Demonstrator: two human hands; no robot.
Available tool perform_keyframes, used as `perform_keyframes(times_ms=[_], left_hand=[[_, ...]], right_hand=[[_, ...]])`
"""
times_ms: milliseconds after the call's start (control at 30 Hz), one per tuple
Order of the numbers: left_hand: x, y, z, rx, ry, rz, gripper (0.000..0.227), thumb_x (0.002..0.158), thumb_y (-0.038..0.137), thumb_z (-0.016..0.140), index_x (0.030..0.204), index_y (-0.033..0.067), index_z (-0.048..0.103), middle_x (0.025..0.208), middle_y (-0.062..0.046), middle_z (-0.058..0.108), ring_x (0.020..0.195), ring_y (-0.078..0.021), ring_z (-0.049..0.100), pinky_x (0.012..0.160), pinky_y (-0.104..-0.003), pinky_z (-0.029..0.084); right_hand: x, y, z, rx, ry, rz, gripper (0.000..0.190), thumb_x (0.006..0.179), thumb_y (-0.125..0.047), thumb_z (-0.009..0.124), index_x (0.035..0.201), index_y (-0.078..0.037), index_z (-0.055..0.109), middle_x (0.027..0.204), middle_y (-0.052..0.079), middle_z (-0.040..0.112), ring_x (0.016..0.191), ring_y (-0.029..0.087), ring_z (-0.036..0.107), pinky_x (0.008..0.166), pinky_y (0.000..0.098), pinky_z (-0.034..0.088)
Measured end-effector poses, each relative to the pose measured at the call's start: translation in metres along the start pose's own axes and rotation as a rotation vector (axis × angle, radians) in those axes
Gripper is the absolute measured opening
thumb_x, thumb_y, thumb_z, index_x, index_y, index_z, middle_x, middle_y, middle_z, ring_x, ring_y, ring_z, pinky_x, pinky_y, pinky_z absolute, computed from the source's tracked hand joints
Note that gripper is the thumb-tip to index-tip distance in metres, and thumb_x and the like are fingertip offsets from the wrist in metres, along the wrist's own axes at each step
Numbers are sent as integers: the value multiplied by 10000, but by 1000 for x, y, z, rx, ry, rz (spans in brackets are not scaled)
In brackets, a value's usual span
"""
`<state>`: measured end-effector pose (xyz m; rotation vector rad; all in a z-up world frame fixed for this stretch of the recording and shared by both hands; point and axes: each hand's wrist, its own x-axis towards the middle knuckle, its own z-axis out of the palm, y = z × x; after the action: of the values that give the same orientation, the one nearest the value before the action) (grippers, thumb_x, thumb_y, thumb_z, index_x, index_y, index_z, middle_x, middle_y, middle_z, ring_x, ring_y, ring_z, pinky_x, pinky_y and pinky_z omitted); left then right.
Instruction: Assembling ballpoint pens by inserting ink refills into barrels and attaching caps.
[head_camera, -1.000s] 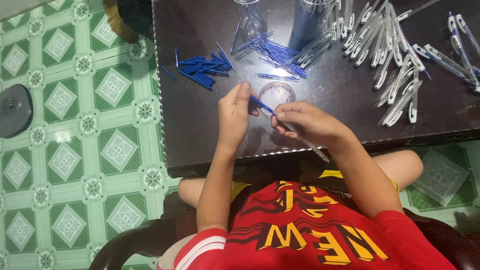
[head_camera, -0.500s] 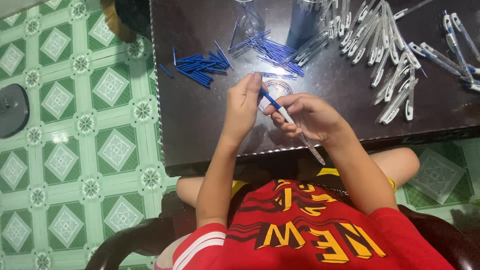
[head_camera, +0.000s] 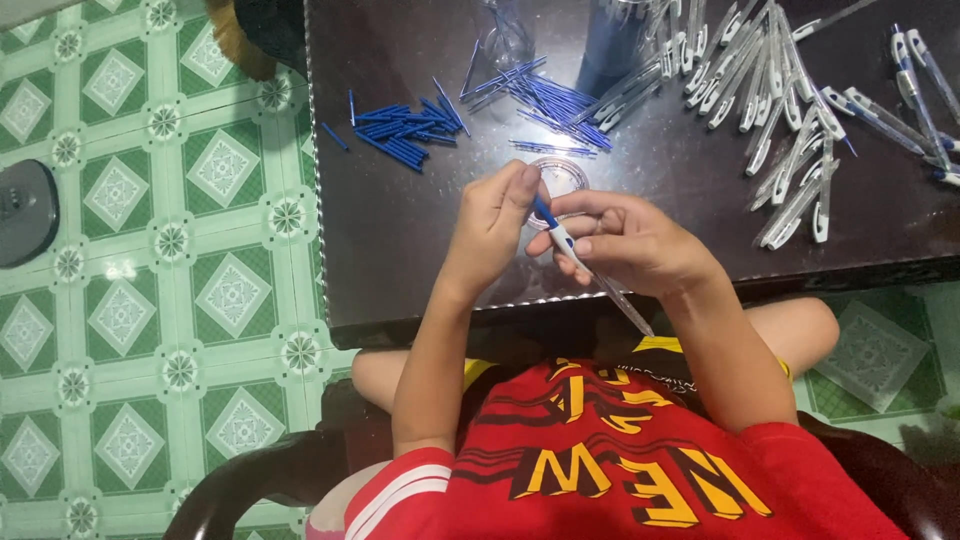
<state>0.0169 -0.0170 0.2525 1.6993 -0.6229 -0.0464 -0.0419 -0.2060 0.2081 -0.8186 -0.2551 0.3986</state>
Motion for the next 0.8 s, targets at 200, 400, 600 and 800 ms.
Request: perform_keyframes(times_ms=[200, 400, 600, 800], left_hand=[[-14, -2, 7, -56, -45, -15, 413, 1085, 370, 431, 871, 113, 675, 525, -74, 566, 546, -180, 534, 615, -331, 508], [-14, -22, 23, -55, -29, 144, 416, 1119, 323, 399, 1016, 113, 743, 685, -131, 610, 654, -273, 605, 705, -380, 545], [-17, -31, 26, -145, -9, 119, 421, 1137, 349, 396, 1216, 125, 743, 1000, -131, 593, 922, -263, 619, 917, -420, 531], [-13, -31, 19, -180, -108, 153, 417, 1133, 325, 405, 1231, 84, 732, 1057, -145, 633, 942, -262, 626, 895, -399, 531]], right_hand=[[-1, 4, 4, 0, 86, -83, 316, 914, 102, 599, 1201, 77, 468, 975, 290, 703, 769, 288, 710, 602, 331, 601], [-4, 13, 1, -28, 165, -172, 262, 906, 121, 597, 1032, -4, 405, 997, 354, 693, 590, 273, 638, 555, 341, 544], [-4, 13, 2, -51, 213, -158, 265, 918, 118, 612, 930, -49, 406, 918, 285, 685, 646, 256, 680, 585, 289, 531], [-4, 19, 4, -90, 241, -184, 294, 924, 90, 631, 837, -88, 413, 1150, 302, 718, 838, 217, 725, 690, 272, 541]])
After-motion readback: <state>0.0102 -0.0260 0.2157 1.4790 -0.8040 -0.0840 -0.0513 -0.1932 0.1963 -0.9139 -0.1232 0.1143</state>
